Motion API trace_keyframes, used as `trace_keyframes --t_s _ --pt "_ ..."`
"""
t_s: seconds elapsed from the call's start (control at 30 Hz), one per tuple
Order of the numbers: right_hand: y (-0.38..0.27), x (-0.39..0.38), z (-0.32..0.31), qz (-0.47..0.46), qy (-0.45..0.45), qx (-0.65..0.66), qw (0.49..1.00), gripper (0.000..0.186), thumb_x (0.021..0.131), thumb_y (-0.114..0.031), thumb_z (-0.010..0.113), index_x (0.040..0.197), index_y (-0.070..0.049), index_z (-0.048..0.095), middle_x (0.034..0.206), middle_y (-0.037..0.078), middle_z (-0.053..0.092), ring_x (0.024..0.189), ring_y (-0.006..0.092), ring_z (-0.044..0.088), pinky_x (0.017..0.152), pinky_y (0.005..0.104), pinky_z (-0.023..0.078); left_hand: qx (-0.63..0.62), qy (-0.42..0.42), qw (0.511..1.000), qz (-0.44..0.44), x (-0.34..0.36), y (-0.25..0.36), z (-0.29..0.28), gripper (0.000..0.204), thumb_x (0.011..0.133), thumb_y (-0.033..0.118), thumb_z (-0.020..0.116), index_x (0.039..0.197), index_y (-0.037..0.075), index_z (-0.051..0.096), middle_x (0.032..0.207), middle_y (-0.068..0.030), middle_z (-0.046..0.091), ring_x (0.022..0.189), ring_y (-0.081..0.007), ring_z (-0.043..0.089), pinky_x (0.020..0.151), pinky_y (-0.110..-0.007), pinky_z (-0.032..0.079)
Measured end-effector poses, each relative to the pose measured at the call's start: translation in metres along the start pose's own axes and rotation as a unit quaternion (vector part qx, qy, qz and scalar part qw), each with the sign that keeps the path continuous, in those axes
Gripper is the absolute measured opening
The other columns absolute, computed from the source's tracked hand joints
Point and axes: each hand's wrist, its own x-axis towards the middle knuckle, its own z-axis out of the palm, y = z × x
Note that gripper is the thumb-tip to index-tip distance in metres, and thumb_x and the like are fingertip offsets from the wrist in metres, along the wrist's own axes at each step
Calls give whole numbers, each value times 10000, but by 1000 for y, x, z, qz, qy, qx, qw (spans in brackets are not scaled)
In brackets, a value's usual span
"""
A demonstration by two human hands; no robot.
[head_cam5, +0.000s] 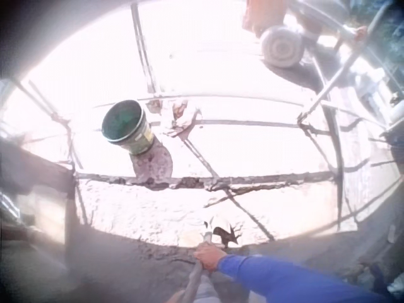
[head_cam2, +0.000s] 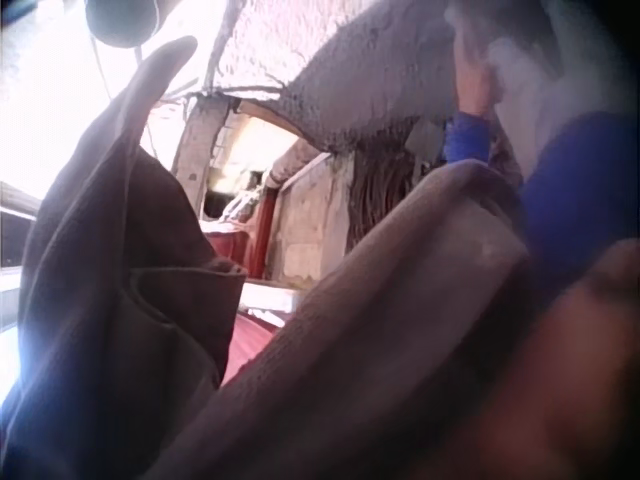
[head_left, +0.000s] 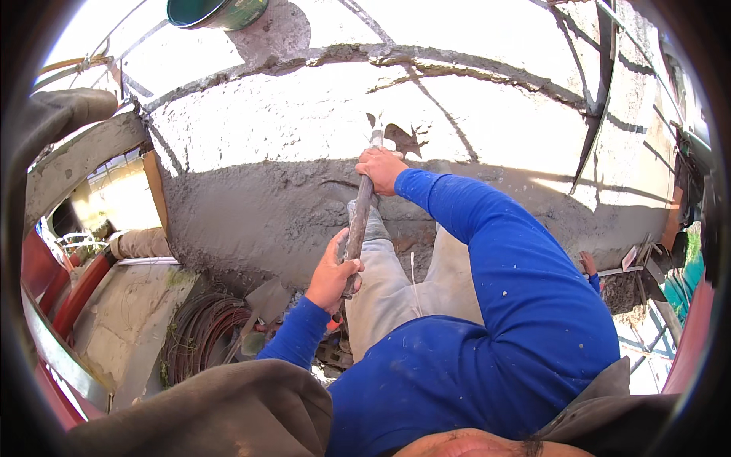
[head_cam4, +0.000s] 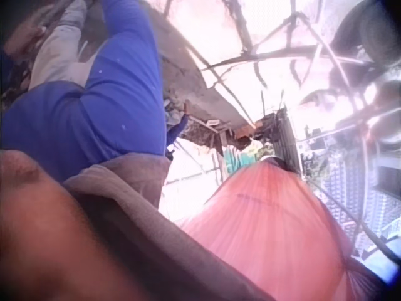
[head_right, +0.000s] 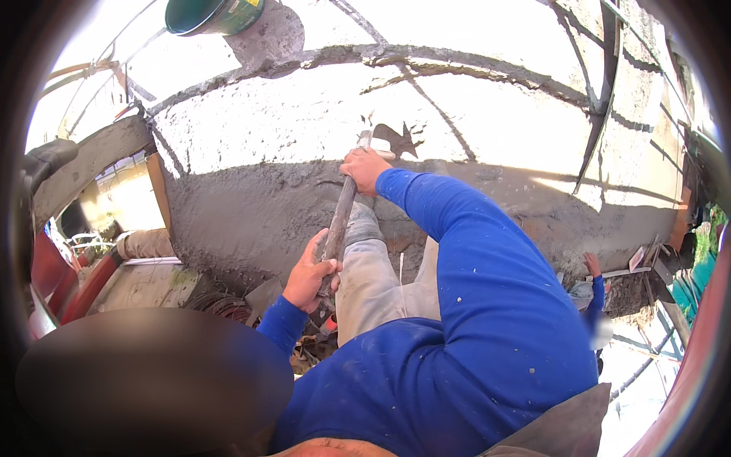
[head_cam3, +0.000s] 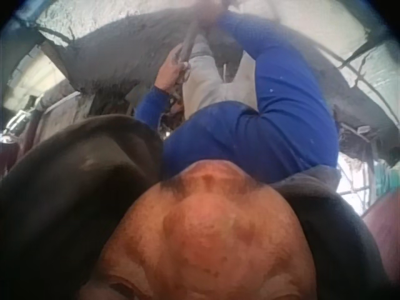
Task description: The person scoops wet cement with a trowel and spreads it onto a concrete floor. They then use a hoe to level and smooth the surface, working across the area while another worker is visible nearby.
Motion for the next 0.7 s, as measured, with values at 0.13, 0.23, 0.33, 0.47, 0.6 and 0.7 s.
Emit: trace_keyframes --t_s 0.13,0.23,0.33,0.47,0.6,0.7 --pt "-13 0 -15 -20 9 10 1000 282 857 -240 783 1115 -157 703 1203 81 665 1288 298 591 1093 631 448 -22 9 1000 4 -16 3 9 859 965 6 570 1704 209 182 1023 -130 650 689 -184 622 613 -324 512" --pt "-29 -5 -29 -20 23 29 999 319 786 -172 806 1078 -149 678 1204 38 659 1330 260 569 1074 567 439 -94 -45 995 10 -31 7 1 924 949 39 632 1714 238 154 1065 -145 633 716 -201 629 637 -350 531" --pt "-26 -13 -30 5 74 40 996 282 836 -186 775 1106 -177 697 1202 30 666 1307 254 580 1077 594 442 -143 -128 981 27 -23 12 -4 1010 934 16 648 1732 235 67 1162 -157 606 716 -198 647 686 -350 565" --pt "16 0 -24 50 120 30 991 278 836 -164 762 1109 -167 709 1191 39 673 1294 265 589 1079 577 455 -145 -169 974 40 34 31 -14 983 929 7 650 1730 224 122 1197 -152 587 734 -186 626 692 -346 549" --pt "49 50 -31 43 140 2 989 206 828 -90 740 1029 -114 707 1098 85 686 1173 300 648 955 466 539 -98 -160 981 51 78 64 -33 936 920 35 653 1715 241 203 1172 -115 588 729 -151 572 654 -322 507" --pt "31 97 -17 30 99 -7 995 201 835 -91 736 1034 -103 711 1129 97 682 1203 304 632 952 452 574 -114 -129 983 61 79 62 -68 896 920 22 625 1702 226 239 1162 -103 581 727 -140 555 647 -317 494"
